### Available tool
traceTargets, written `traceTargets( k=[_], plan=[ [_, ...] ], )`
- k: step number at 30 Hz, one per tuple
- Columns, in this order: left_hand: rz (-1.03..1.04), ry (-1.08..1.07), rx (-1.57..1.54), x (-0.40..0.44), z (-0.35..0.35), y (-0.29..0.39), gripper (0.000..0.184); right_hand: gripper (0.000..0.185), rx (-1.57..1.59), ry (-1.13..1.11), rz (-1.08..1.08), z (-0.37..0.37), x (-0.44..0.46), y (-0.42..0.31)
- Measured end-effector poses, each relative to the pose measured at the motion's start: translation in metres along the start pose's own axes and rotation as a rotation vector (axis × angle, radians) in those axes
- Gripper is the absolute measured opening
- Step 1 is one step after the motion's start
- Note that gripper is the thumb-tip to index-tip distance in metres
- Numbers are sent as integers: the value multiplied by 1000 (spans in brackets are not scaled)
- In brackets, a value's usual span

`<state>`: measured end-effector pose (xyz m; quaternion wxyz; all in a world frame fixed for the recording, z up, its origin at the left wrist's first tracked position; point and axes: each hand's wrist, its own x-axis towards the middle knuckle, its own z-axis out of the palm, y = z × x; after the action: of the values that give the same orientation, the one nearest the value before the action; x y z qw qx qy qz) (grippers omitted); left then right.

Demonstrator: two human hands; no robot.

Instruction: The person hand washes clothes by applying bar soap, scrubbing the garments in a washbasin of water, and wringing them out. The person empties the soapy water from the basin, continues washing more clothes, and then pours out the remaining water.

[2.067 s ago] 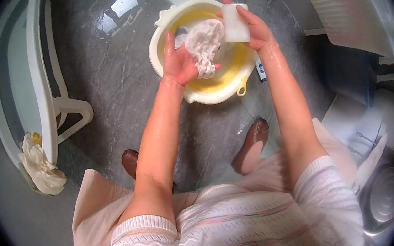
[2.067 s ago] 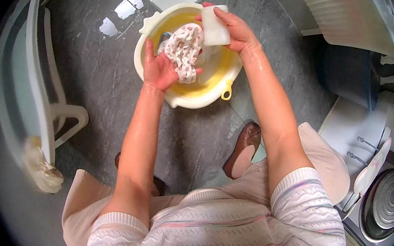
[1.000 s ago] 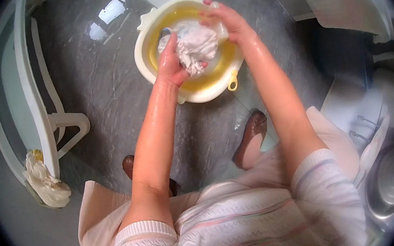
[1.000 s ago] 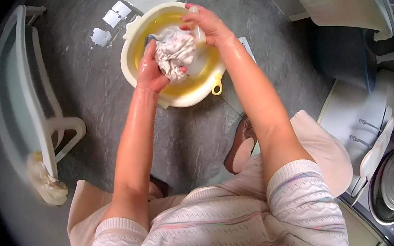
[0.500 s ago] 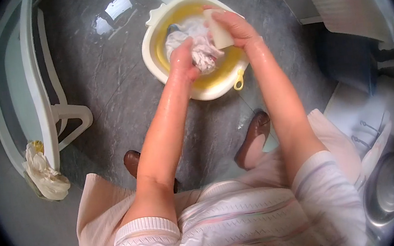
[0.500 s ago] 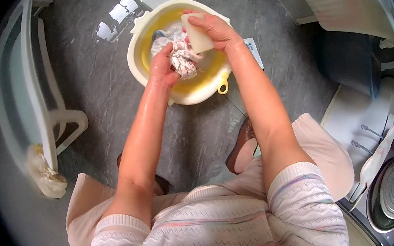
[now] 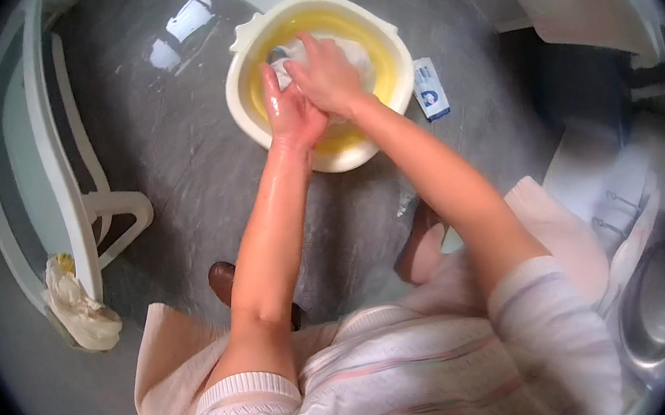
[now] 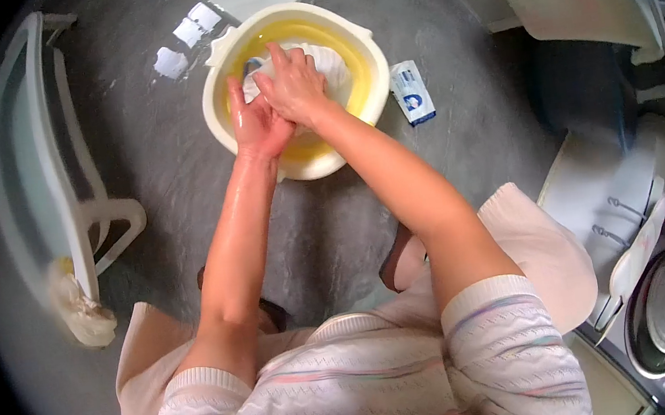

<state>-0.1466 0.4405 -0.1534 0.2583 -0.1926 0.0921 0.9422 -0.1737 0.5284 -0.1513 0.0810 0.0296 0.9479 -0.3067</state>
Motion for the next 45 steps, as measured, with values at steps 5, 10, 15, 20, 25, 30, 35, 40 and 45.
traceTargets(
  k=[5,10,15,20,25,30,35,40,45],
  plan=[
    [-29,3,46,10,4,-13,84,60,110,-11,136,-4,28,32],
    [50,22,107,-3,19,8,86,57,-31,34,-97,-13,-16,-19],
    [-156,-316,1,6,-19,3,86,60,104,87,97,-10,5,7],
    [-63,-114,392,-14,40,-28,81,61,448,-3,294,-41,28,49],
    [-208,-187,289,-17,50,-26,76,57,990,-293,321,-104,26,60],
    [-266,-178,123,-13,38,-24,71,57,1407,-405,154,-149,22,120],
    [-242,-142,112,-1,23,-15,71,57,1235,-421,343,-158,-8,186],
    [-199,-78,139,2,21,-20,74,50,1145,-519,564,-140,-29,220],
    [-213,-103,114,4,19,-21,72,43,999,-483,711,-123,-29,234]
  ],
)
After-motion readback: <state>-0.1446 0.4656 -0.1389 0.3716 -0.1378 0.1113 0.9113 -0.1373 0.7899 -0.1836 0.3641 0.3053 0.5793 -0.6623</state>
